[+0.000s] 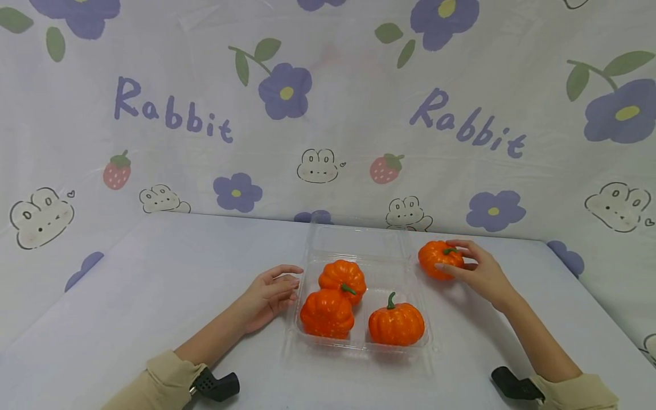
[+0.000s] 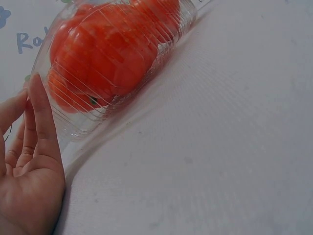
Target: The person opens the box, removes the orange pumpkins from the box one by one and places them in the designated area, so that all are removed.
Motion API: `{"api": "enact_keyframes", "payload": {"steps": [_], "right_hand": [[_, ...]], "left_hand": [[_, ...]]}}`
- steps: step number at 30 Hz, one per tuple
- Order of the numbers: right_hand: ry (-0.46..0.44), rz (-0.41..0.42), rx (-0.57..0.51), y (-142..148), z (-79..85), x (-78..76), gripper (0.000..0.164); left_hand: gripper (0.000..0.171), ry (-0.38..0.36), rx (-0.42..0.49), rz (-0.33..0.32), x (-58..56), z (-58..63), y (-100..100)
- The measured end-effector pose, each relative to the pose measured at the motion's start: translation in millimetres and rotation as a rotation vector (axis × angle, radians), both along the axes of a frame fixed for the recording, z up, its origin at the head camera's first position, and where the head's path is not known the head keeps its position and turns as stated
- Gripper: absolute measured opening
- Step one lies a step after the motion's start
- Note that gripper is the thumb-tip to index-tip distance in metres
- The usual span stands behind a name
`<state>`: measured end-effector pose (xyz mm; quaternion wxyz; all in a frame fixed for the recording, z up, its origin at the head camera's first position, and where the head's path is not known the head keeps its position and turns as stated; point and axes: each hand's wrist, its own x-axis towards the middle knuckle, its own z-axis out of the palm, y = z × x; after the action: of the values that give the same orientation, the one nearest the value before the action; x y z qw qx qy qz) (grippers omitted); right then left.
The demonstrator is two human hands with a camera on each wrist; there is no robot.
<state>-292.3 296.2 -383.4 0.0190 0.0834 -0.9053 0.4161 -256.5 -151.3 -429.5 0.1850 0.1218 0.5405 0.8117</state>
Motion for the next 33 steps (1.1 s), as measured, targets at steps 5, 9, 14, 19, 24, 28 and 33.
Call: {"api": "enact_keyframes", "payload": {"steps": [5,9,14,19,24,28,33], "right_hand": [[-0.021,-0.006,0.017,1.1,-1.9,0.0,0.066],[-0.032,-0.007,0.019,1.3,-2.2,1.6,0.067],[-0.04,0.005,0.004,0.8,-1.7,2.9,0.067],[-0.054,0.005,0.008,0.4,-1.5,3.2,0.067],[-0.058,0.006,0.012,-0.4,-1.5,2.7,0.068],[-0.052,0.006,0.013,-0.9,-1.4,2.2,0.069],[-0.052,0.002,0.019,-0.8,-0.3,2.9,0.071]], "left_hand": [[0.021,0.017,0.003,-0.011,-0.3,-0.8,-1.2],[0.021,0.018,0.005,-0.013,-0.3,-0.8,-1.5],[0.021,0.016,0.017,-0.016,0.2,0.0,-1.7],[0.021,0.019,0.017,-0.019,0.1,0.3,-1.7],[0.021,0.025,0.014,-0.022,0.0,0.0,-2.0],[0.021,0.017,0.015,-0.019,-0.1,-0.2,-2.2],[0.022,0.015,0.013,-0.018,-0.6,-0.7,-1.8]]}}
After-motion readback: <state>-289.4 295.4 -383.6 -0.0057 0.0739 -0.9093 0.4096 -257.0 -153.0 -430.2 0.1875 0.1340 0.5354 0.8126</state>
